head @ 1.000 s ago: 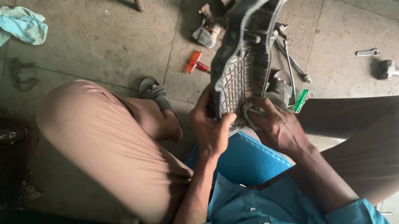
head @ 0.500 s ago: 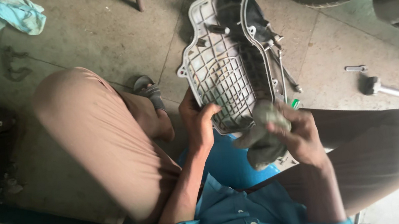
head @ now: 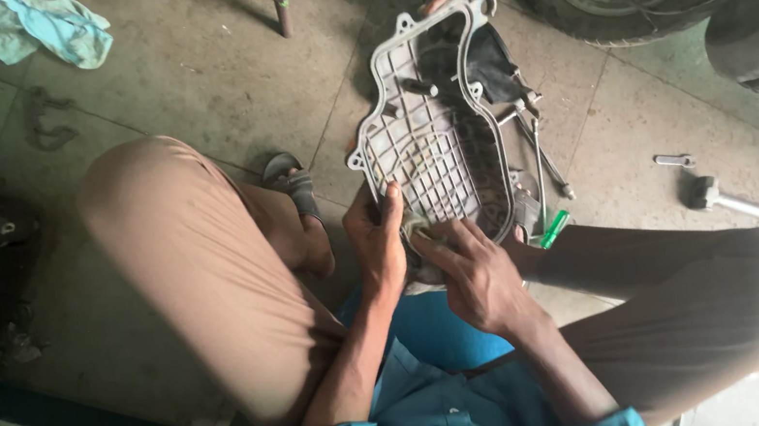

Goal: The person sits on the floor and cleans a motorcycle engine casing using a cloth and a screwdriver. They wipe the interior and exterior surfaces, scrape residue from the edges, and flip the part to clean both sides.

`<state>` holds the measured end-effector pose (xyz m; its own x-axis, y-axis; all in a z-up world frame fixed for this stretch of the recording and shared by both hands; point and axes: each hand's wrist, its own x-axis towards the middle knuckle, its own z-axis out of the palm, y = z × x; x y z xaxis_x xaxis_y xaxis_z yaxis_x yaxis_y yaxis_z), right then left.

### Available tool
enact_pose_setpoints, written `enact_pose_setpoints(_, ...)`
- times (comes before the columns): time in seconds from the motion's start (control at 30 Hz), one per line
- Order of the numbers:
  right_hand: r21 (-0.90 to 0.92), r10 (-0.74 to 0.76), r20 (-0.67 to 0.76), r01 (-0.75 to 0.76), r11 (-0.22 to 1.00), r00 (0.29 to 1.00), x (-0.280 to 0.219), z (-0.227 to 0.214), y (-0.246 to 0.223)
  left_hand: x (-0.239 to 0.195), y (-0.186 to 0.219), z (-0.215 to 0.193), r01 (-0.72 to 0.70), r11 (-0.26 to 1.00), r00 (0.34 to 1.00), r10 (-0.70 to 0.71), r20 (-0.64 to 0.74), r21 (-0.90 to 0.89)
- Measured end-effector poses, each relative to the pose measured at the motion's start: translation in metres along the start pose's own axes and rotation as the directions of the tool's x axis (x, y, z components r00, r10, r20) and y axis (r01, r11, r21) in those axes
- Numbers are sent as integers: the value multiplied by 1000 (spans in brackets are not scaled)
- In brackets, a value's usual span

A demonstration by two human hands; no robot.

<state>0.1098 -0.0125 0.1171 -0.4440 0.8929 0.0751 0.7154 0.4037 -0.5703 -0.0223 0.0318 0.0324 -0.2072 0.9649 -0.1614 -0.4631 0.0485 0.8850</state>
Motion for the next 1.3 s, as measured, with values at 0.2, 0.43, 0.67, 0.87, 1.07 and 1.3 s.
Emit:
enact_pose_setpoints(0.2,216,254,-30,-242,946,967,5,-25,-16,-4,-16,2,25,995,1000,-26,-9,-99)
enact_pose_setpoints(0.43,795,498,-157,-191,576,853,57,-2,-12,-6,-18,8,51,999,995,-52,82,12)
enact_pose_setpoints(0.67,31,129,-53,-128,991,990,-14,15,-41,-3,-9,-8,-74,997,997,74,-27,22)
enact_pose_setpoints(0.87,34,216,-1,-216,976,976,-52,-10,-7,6,-6,-4,51,928,935,-174,-310,-369)
enact_pose_setpoints(1.07,201,349,-340,-295,934,873,-52,-46,24,4,1,4,-24,970,977,-29,-211,-242)
enact_pose_setpoints(1.3,91,183,-482,-158,983,857,-14,-23,-18,-3,8,11,20,991,988,-40,-148,-133)
